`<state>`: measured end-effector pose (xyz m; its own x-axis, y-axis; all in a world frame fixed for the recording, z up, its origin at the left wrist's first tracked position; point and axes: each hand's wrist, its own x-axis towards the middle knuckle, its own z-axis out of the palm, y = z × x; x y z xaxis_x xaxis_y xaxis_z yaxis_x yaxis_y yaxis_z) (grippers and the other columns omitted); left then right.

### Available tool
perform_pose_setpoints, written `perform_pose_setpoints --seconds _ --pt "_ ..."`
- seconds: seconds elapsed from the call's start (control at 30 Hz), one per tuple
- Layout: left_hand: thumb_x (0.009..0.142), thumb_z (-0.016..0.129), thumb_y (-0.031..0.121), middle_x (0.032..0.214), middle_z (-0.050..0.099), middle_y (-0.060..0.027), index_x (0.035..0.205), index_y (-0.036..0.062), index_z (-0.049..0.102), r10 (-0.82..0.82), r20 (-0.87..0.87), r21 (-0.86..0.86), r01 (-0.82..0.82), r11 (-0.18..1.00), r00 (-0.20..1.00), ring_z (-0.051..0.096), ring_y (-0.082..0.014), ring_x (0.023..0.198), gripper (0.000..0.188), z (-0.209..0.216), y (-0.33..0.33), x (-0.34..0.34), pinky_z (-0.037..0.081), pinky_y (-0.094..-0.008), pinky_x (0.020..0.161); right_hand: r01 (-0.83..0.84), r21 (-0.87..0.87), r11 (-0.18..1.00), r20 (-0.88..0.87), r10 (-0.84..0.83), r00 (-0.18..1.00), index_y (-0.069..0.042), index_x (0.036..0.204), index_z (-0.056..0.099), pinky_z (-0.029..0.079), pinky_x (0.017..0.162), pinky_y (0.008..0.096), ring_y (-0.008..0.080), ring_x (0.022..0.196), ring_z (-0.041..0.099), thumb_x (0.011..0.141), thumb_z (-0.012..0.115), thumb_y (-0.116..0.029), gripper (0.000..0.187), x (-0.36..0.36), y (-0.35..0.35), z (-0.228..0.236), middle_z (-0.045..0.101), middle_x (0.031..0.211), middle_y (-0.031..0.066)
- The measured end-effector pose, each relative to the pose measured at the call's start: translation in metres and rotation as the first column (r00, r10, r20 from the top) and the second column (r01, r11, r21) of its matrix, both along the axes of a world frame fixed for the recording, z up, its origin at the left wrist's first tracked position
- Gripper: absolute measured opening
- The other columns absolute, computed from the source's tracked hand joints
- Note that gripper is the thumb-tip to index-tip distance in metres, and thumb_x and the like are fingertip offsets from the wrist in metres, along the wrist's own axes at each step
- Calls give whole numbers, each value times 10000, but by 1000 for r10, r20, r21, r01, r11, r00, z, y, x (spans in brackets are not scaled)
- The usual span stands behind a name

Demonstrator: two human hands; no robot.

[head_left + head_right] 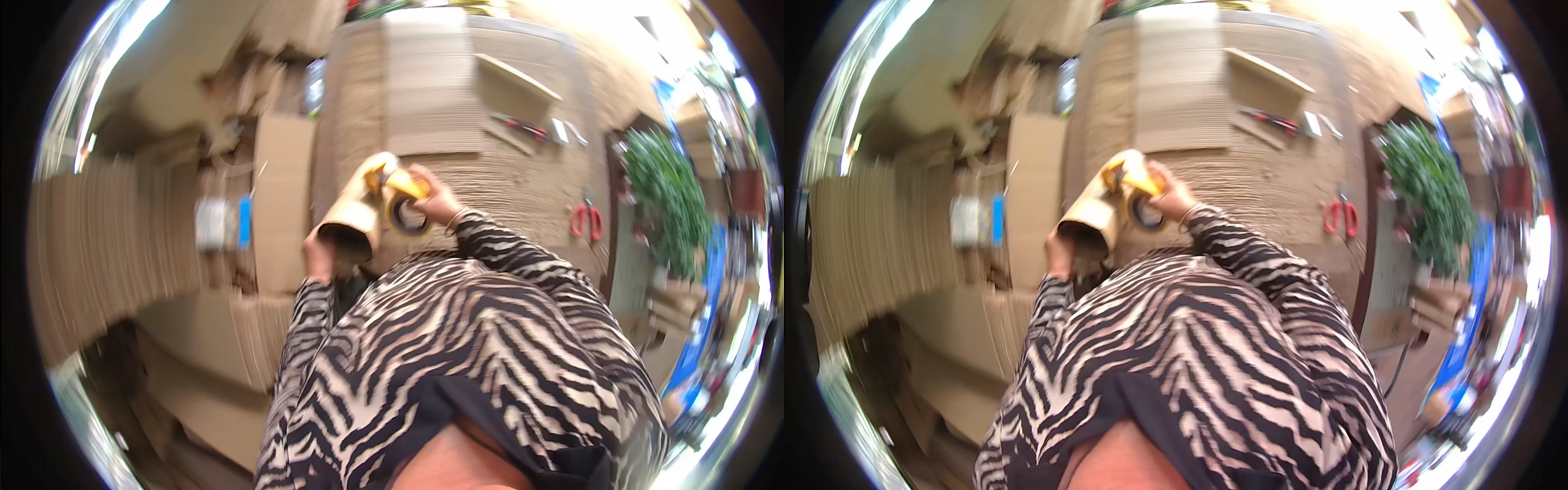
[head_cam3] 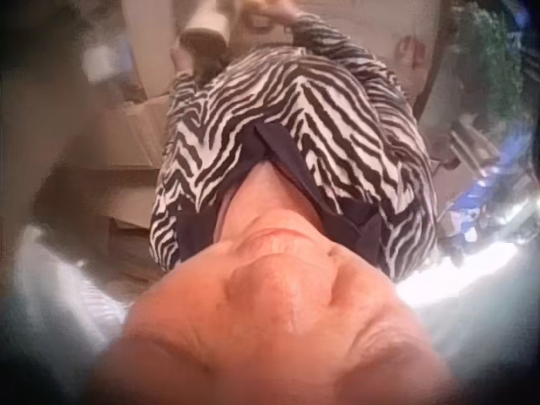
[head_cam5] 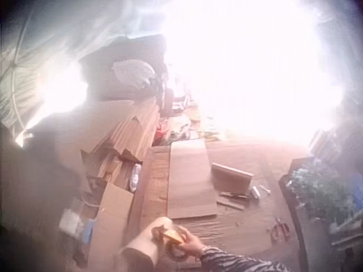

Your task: The person rolls a corrugated cardboard sheet into a cylindrical tube and secures it with tape. They trim the tube edges with scissors, then insert a small potted plant into the tube and secure it with tape. The person repeats the process to make a second tube and secures it with tape.

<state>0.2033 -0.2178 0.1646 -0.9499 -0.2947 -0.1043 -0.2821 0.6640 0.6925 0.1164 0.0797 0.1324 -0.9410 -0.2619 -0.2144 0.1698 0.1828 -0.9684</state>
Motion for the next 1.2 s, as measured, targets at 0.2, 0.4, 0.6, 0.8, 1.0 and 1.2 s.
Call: perform_pose_setpoints --seconds 0.2,0.4,0.6,0.8,1.0,1.2 --pt "921 638 288 933 708 -236 1063 -1 693 -71 51 -122 77 989 996 690 -395 921 326 17 3 -39 521 -436 770 246 244 938 231 -302 925 -82 1231 624 521 860 339 237 979 674 711 786 -230 564 55 156 -73 701 1081 131" --pt "896 648 186 839 728 -156 980 -36 699 -141 120 -51 148 988 983 668 -217 787 243 62 26 -96 509 -375 718 404 391 827 301 -530 793 -107 1162 649 519 842 366 258 962 689 712 800 -252 497 106 284 -136 717 1031 131" --pt "828 510 43 894 715 -212 1044 -66 665 -272 267 -274 343 898 925 691 -281 841 288 84 3 -116 527 -400 771 232 590 773 108 -361 926 -98 1223 634 502 928 424 338 1105 614 792 713 -455 565 101 349 -137 627 1206 212" --pt "789 497 97 923 699 -265 1042 -47 682 -248 414 -231 365 902 876 691 -411 875 345 91 61 -101 567 -428 753 397 879 265 -183 -581 793 -92 1396 461 385 1058 495 402 1237 445 721 808 -315 791 96 397 -105 466 1308 198" --pt "886 518 191 1208 648 -211 1251 51 623 -185 372 -45 216 975 910 627 -322 1124 405 86 85 -86 495 -420 959 288 927 240 -143 -484 863 -79 1454 391 422 1022 477 406 1159 482 688 829 -289 906 94 417 -125 462 1270 191" --pt "996 470 546 1098 663 -120 1301 -31 556 -207 253 343 112 932 945 656 -170 896 658 101 99 -71 584 -317 575 81 969 234 75 -590 804 -42 1309 471 506 910 487 438 1048 626 827 697 -239 567 85 420 -91 624 1146 247"
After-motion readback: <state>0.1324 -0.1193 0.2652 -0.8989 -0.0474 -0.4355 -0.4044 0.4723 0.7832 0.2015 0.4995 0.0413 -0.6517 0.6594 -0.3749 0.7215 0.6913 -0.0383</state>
